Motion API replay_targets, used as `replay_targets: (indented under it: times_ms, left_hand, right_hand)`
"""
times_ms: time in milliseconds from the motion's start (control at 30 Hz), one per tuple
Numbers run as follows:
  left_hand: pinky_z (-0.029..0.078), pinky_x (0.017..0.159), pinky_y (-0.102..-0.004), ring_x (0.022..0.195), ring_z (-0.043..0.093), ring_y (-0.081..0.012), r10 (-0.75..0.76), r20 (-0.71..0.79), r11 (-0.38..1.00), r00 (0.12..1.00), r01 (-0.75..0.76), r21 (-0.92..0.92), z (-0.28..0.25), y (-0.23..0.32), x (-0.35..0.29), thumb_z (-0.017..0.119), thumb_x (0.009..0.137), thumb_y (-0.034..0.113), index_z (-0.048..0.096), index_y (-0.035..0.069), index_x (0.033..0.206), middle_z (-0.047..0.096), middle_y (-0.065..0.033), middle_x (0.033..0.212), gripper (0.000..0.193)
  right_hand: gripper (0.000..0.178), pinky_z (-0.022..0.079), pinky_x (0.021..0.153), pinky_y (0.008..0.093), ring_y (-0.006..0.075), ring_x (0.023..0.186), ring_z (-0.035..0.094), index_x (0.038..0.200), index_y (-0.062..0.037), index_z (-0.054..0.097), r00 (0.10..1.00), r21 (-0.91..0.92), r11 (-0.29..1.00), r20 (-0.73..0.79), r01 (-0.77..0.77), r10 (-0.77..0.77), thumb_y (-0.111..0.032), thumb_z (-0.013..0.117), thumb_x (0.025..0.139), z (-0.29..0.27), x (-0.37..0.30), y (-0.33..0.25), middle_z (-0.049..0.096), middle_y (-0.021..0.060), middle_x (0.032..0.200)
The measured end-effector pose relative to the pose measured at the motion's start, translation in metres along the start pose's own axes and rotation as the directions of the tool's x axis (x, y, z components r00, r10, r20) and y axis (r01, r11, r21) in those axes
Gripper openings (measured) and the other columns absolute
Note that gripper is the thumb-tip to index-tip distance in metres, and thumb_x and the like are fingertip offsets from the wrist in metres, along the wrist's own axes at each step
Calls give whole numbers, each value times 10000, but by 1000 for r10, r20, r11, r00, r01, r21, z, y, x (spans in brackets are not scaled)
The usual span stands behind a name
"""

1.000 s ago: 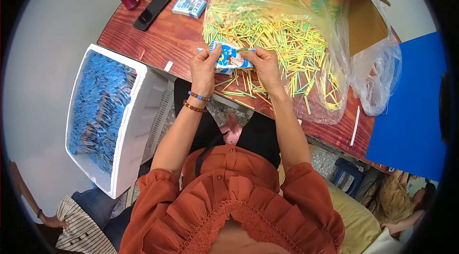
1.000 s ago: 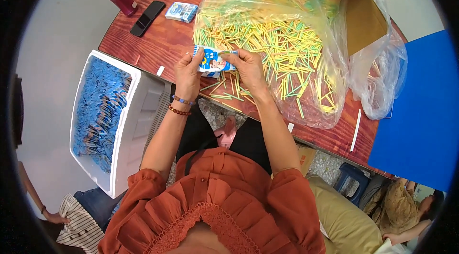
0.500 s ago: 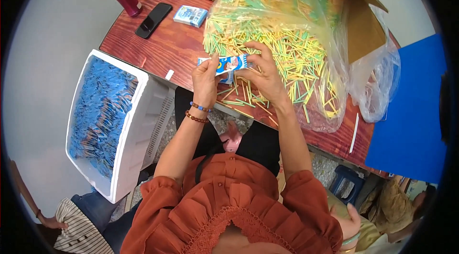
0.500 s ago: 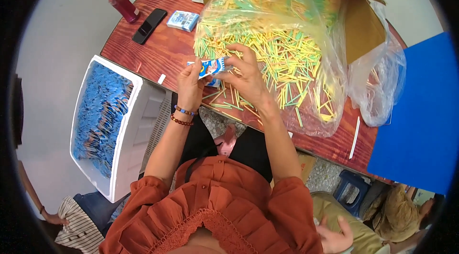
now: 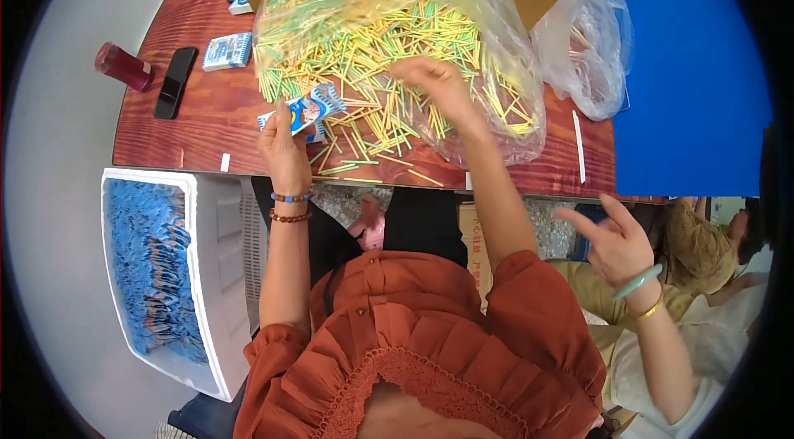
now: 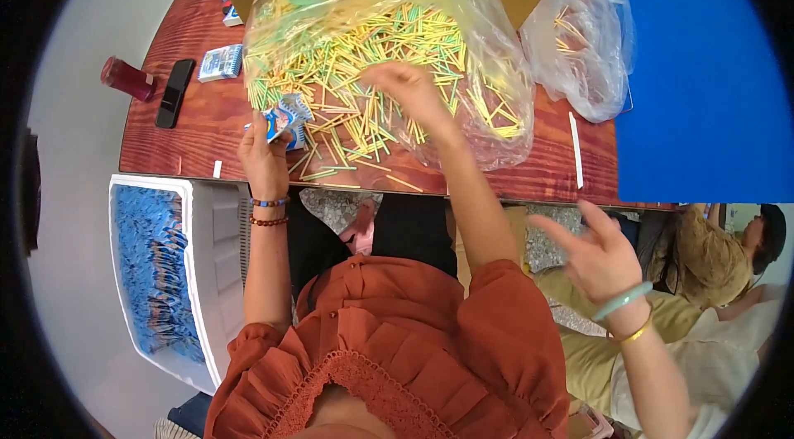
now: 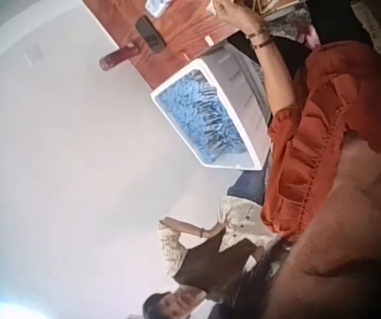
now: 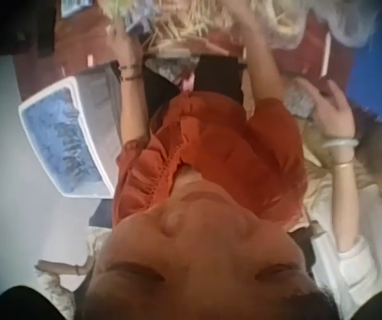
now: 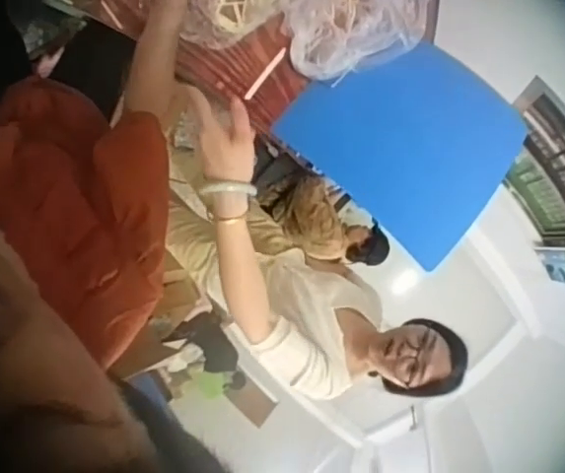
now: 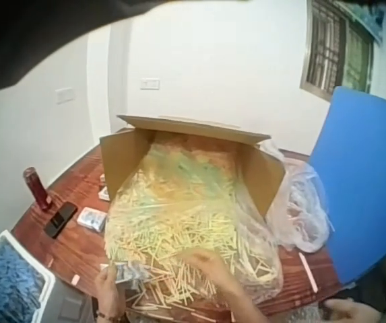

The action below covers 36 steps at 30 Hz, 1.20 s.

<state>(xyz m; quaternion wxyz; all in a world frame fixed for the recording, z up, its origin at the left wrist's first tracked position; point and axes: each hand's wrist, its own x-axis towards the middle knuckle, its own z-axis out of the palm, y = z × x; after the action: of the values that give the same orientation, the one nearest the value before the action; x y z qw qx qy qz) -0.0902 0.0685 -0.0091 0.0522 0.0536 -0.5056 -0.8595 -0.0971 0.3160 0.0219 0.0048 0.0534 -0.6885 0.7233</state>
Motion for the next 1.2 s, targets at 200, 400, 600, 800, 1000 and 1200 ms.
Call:
replay_targets:
  times_ms: [200, 400, 600, 800, 1000, 1200]
  left_hand:
    - [488, 586, -244, 660, 572, -86, -79, 0, 996, 997, 78, -43, -4, -5, -13, 553, 957, 281, 637, 56, 870, 638, -10, 796, 256]
    - [483, 581, -253, 641, 573, -106, -78, 0, 994, 997, 78, -81, -6, 1, -8, 551, 959, 277, 640, 47, 862, 644, -30, 794, 265]
    - [486, 596, -250, 647, 577, -111, -55, 17, 996, 998, 56, -72, -7, 1, -4, 558, 955, 262, 637, 36, 868, 648, -39, 806, 255]
    - [499, 589, -253, 648, 584, -114, -115, 19, 990, 993, 116, -80, 4, -3, -6, 560, 953, 257, 629, 40, 907, 652, -41, 822, 233]
    - [525, 573, -261, 645, 585, -108, -118, 32, 990, 992, 120, -77, -1, 3, -6, 546, 959, 276, 624, 38, 902, 635, -31, 794, 257]
    - [520, 586, -265, 655, 594, -116, -129, 15, 986, 992, 130, -102, -4, -2, -8, 562, 951, 260, 622, 39, 918, 645, -37, 822, 231]
  right_hand:
    - [215, 458, 838, 301, 214, 924, 607, 1009, -6, 663, 939, -686, 716, -317, -131, -132, -96, 622, 818, -83, 23, 16, 653, 126, 1030]
    - [362, 374, 1001, 372, 323, 1202, 463, 1112, -28, 614, 972, -894, 438, -14, 94, -236, -36, 614, 750, -116, 53, 35, 561, 143, 1193]
    - [325, 379, 981, 400, 340, 1145, 459, 1091, -46, 604, 987, -966, 238, 69, 103, -146, -33, 567, 769, -97, 69, 25, 526, 157, 1139]
    - [239, 401, 932, 406, 351, 1090, 482, 1049, -38, 595, 974, -971, 214, 63, 111, -217, -142, 568, 836, -124, 75, 53, 529, 179, 1140]
    - [283, 427, 924, 366, 300, 1090, 545, 1151, 12, 525, 940, -676, 733, -294, -77, -172, -181, 473, 951, -129, 69, 60, 585, 183, 1140]
    - [291, 486, 919, 382, 265, 978, 609, 1206, 56, 456, 984, 158, 987, -177, -5, 34, -126, 428, 981, -102, 60, 25, 602, 170, 1093]
